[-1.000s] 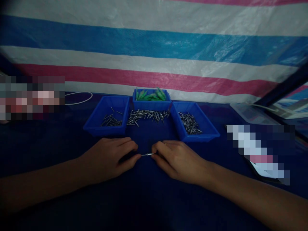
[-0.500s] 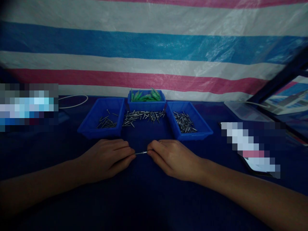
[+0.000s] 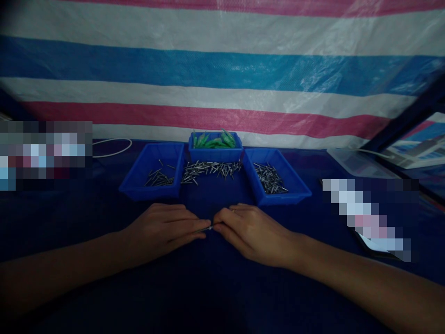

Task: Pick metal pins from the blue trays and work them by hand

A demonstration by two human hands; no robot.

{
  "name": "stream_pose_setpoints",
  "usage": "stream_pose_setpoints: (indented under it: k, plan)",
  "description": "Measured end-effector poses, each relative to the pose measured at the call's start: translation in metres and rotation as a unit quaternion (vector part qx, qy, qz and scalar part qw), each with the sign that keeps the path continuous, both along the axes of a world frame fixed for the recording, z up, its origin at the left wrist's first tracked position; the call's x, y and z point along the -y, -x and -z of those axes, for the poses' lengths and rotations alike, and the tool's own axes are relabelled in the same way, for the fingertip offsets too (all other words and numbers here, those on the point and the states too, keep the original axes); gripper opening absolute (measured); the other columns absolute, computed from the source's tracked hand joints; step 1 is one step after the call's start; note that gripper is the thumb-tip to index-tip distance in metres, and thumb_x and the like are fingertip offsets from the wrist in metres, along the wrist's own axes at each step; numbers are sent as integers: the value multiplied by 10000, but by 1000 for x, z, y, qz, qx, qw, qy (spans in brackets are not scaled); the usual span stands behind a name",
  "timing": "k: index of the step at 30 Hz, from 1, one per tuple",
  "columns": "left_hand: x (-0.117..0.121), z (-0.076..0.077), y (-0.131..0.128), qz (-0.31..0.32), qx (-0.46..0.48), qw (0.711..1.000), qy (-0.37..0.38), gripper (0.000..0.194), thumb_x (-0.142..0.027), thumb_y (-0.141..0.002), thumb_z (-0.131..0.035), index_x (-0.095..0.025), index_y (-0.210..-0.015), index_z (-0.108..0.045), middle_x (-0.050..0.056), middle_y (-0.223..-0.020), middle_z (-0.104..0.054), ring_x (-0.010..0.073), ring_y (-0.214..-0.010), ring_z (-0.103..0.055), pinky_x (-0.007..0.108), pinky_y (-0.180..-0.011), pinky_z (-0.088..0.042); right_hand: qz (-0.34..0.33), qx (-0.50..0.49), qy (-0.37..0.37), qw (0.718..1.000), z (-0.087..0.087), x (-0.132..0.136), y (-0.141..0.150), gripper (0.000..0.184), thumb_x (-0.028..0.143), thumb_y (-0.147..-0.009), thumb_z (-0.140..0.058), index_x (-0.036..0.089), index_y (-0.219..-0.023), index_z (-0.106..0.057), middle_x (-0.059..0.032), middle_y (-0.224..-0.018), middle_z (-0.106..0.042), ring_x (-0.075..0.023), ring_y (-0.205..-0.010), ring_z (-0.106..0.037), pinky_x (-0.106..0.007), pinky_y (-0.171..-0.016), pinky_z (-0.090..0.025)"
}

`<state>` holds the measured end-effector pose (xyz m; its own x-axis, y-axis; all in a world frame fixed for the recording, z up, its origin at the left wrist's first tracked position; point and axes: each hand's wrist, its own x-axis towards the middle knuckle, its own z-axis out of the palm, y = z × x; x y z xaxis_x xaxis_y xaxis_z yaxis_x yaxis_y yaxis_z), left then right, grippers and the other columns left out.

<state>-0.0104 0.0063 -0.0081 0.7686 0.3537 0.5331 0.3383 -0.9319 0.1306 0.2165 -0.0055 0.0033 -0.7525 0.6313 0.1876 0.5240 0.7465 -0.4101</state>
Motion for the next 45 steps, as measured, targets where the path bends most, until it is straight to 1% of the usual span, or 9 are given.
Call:
stream_pose_setpoints:
  k: [6, 8, 12, 14, 18, 27, 32, 37, 45]
  plan:
    - [0, -1, -2, 55, -42, 998, -7, 126, -174, -899, -478, -168, -959, -589, -13, -835, -664, 97, -699, -577, 204, -569, -451, -40, 31, -11, 999, 1, -2, 0, 215, 267, -950, -382, 151, -898, -556, -30, -742, -571, -132, -688, -528, -255, -643, -417]
    - [1, -2, -3, 47, -50, 998, -4, 105, -171, -883, -489, -170, -937, -579, -9, -843, -661, 107, -727, -576, 207, -584, -456, -47, 36, -17, 998, 1, -3, -1, 205, 266, -948, -390, 151, -903, -554, -26, -738, -566, -131, -690, -519, -254, -647, -408]
    - [3, -3, -3, 38, -2, 999, 14, 53, -156, -822, -509, -151, -866, -539, 38, -982, -652, 131, -865, -588, 219, -688, -481, -62, 31, -28, 997, 1, -3, -1, 186, 247, -942, -402, 143, -904, -551, -28, -746, -567, -128, -688, -507, -250, -656, -401]
    - [3, -4, -2, 29, 4, 999, 19, 53, -140, -805, -492, -144, -843, -529, 41, -908, -655, 125, -808, -591, 218, -668, -474, -68, 30, -38, 997, 0, -3, -2, 176, 244, -938, -411, 138, -920, -550, -29, -749, -567, -128, -688, -502, -249, -651, -396]
    - [1, -5, -1, -29, -50, 998, 18, 86, -184, -855, -479, -146, -834, -553, -10, -662, -588, 105, -598, -524, 217, -560, -409, -64, 30, -46, 996, -1, -2, -3, 195, 273, -939, -410, 139, -911, -550, -22, -714, -552, -126, -661, -493, -243, -622, -387]
    - [0, -2, -4, -42, -61, 996, -57, 181, -270, -910, -467, -165, -820, -584, -24, -664, -593, 109, -607, -513, 230, -587, -390, -49, 25, -82, 995, 3, -3, -3, 234, 241, -949, -359, 138, -849, -543, -30, -678, -547, -126, -624, -502, -239, -594, -403]
    - [1, -4, -4, -63, -98, 993, -36, 258, -287, -899, -446, -164, -708, -569, -8, -634, -552, 132, -593, -489, 262, -556, -375, -9, 14, -77, 997, 3, -2, -4, 180, 221, -935, -366, 156, -843, -507, -20, -674, -548, -112, -586, -510, -227, -566, -413]
    - [0, -7, -3, -55, -102, 993, -27, 222, -197, -869, -419, -161, -721, -581, -8, -618, -533, 132, -575, -461, 270, -567, -374, 1, -2, -80, 997, 3, -3, -4, 110, 209, -916, -407, 163, -851, -484, -8, -675, -548, -102, -564, -510, -217, -550, -413]
    - [0, -5, -2, -60, -93, 993, -45, 192, -178, -873, -435, -160, -741, -574, -4, -657, -545, 120, -611, -472, 249, -598, -391, -4, 3, -78, 997, 3, -3, -4, 99, 191, -900, -408, 163, -833, -475, -10, -672, -548, -102, -565, -512, -211, -544, -408]
